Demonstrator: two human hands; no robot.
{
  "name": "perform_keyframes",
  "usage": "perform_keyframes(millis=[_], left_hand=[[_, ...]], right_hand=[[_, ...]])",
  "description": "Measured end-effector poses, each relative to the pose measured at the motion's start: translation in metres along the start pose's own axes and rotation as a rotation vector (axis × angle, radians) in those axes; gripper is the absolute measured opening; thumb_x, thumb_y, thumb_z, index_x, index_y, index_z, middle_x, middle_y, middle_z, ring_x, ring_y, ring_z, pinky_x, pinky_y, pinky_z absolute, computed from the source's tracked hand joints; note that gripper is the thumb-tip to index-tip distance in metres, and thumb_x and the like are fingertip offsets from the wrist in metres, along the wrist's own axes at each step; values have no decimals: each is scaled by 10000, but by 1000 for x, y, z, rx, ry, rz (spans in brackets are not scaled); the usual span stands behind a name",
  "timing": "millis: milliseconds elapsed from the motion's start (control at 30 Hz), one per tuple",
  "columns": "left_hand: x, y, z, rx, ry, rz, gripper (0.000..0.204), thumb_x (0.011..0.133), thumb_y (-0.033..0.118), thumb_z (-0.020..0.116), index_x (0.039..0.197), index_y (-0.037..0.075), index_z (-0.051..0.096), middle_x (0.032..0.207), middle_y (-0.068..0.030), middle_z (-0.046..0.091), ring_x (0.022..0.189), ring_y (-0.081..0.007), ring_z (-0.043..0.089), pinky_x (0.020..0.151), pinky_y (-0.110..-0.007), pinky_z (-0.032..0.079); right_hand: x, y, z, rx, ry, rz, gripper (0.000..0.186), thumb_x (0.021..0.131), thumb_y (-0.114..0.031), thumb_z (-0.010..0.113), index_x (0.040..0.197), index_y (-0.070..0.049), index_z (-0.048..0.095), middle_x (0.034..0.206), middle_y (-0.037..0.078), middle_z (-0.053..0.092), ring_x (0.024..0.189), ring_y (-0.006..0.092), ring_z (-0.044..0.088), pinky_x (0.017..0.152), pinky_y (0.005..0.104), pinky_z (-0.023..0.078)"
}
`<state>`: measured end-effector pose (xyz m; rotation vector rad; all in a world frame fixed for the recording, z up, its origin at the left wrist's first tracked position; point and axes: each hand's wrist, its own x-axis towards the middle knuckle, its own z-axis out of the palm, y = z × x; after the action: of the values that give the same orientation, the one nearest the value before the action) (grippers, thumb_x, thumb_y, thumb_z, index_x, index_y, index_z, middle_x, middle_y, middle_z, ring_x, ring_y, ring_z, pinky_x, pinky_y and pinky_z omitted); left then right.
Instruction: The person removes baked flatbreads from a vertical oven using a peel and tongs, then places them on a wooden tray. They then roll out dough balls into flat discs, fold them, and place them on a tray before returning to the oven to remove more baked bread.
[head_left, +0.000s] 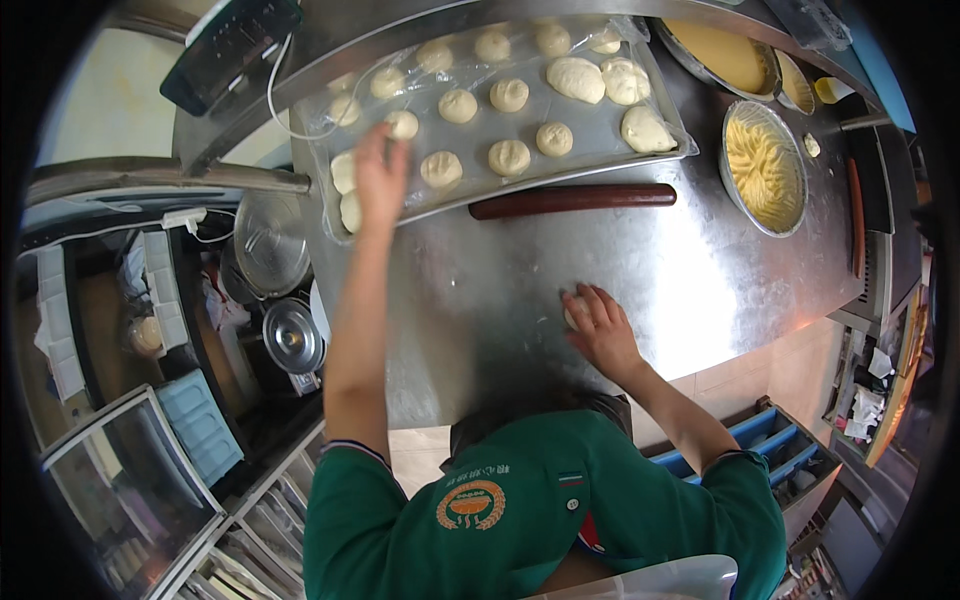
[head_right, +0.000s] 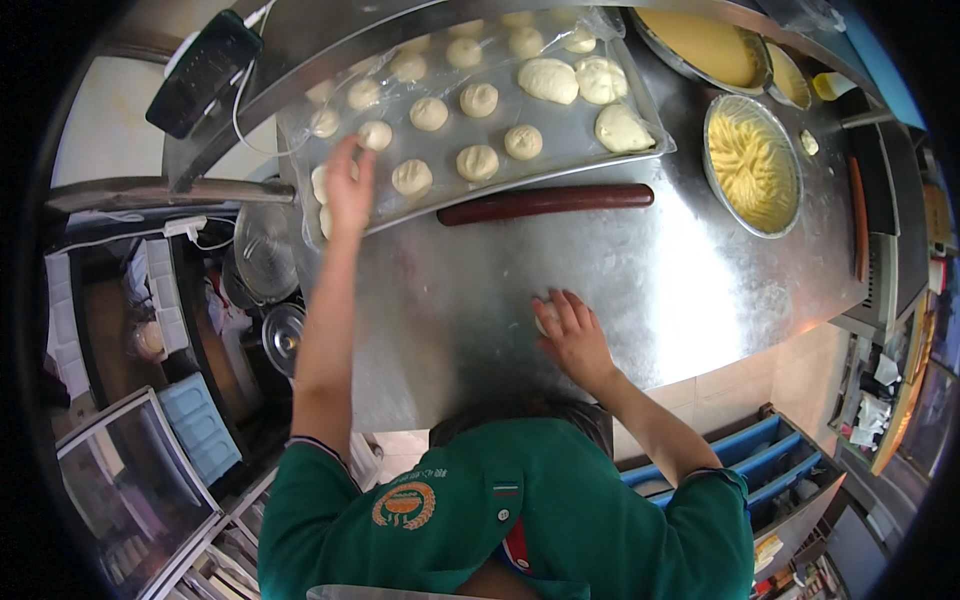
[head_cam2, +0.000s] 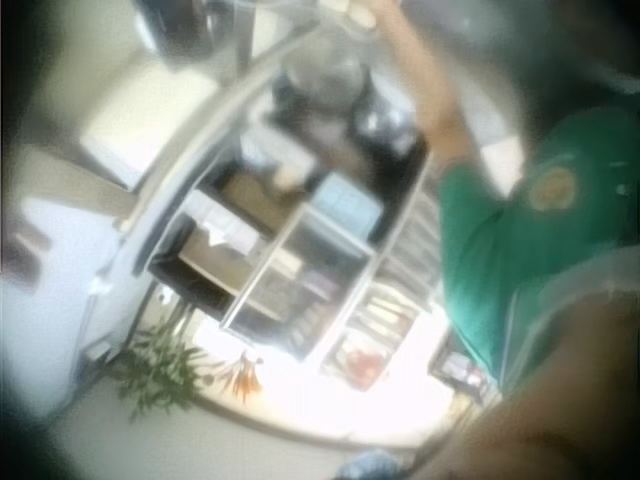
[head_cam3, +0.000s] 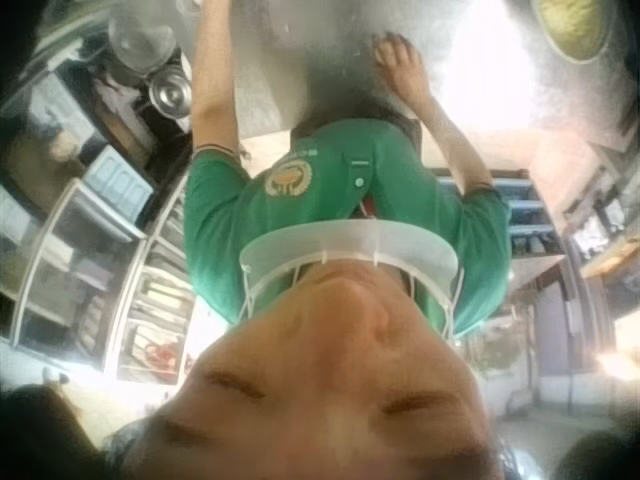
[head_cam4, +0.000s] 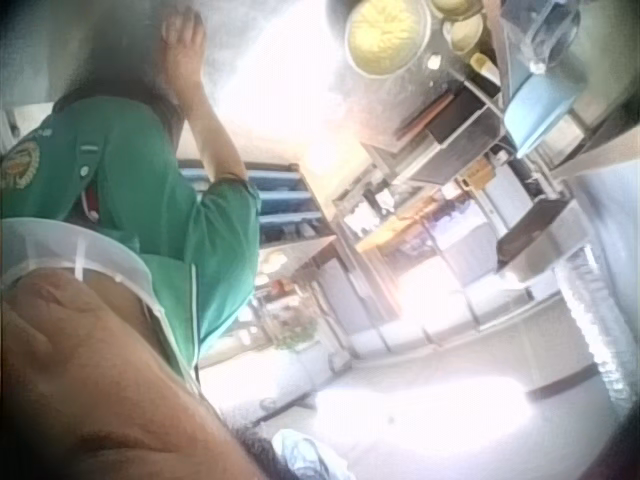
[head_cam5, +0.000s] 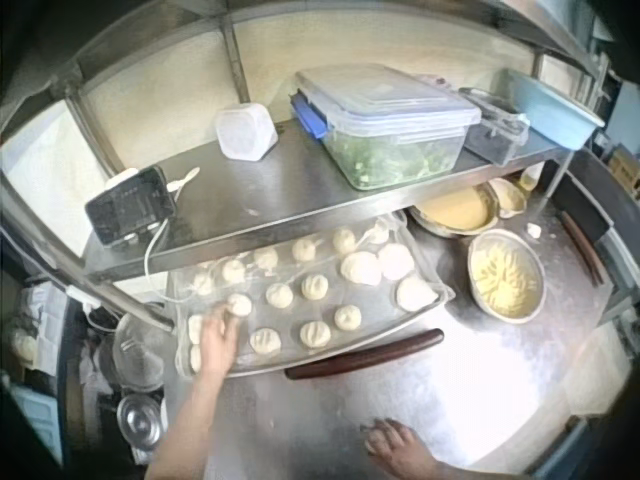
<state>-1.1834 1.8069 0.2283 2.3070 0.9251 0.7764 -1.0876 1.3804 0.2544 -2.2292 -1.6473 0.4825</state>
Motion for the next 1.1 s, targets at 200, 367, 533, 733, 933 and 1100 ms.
perform_keyframes(millis=[200, 367, 533, 733, 933, 1100], left_hand=[[37, -58, -63, 680, -295, 219, 410, 825, 256, 738, 1106, -23, 636, 1147, -195, 642, 1050, -397, 588, 933, -465, 463], [9, -13, -88, 426, -231, 113, 325, 781, 212, 781, 967, 7, 610, 918, -136, 688, 807, -372, 651, 736, -449, 514], [-116, 55, -184, 344, 357, 427, 395, 812, 149, 781, 1094, -34, 574, 933, -155, 622, 823, -306, 598, 712, -398, 485], [-260, 93, -151, -51, 422, -25, 401, 877, 100, 673, 1243, -23, 563, 1062, -195, 606, 882, -330, 606, 799, -399, 505], [-304, 56, -98, -176, 104, -666, 430, 920, 194, 646, 1274, -23, 536, 1229, -219, 573, 1136, -386, 555, 973, -411, 450], [-302, 56, -98, 159, 113, -467, 606, 844, 300, 723, 1328, 4, 512, 1363, -202, 493, 1263, -406, 461, 1054, -506, 371]], right_hand=[[4, 5, 4, 75, -34, 1, 690, 793, -81, 710, 1424, -109, 433, 1297, 183, 486, 1116, 372, 508, 931, 424, 497], [10, -2, -2, 74, -48, -10, 670, 767, -26, 707, 1387, -95, 462, 1288, 181, 489, 1126, 384, 505, 932, 428, 502], [27, -8, -17, 107, -149, -5, 623, 735, -3, 739, 1313, -75, 519, 1274, 165, 515, 1145, 375, 529, 916, 427, 528], [87, -39, -50, 299, -182, -109, 554, 723, -5, 750, 1241, -59, 562, 1214, 172, 543, 1074, 374, 587, 876, 418, 533], [275, -108, -19, 418, 333, -441, 519, 770, -3, 723, 1264, -46, 572, 1189, 180, 556, 1100, 377, 561, 891, 436, 497], [361, -151, 33, 175, 503, -560, 474, 802, -80, 703, 1262, -71, 590, 1246, 161, 561, 1107, 365, 563, 909, 454, 493]])
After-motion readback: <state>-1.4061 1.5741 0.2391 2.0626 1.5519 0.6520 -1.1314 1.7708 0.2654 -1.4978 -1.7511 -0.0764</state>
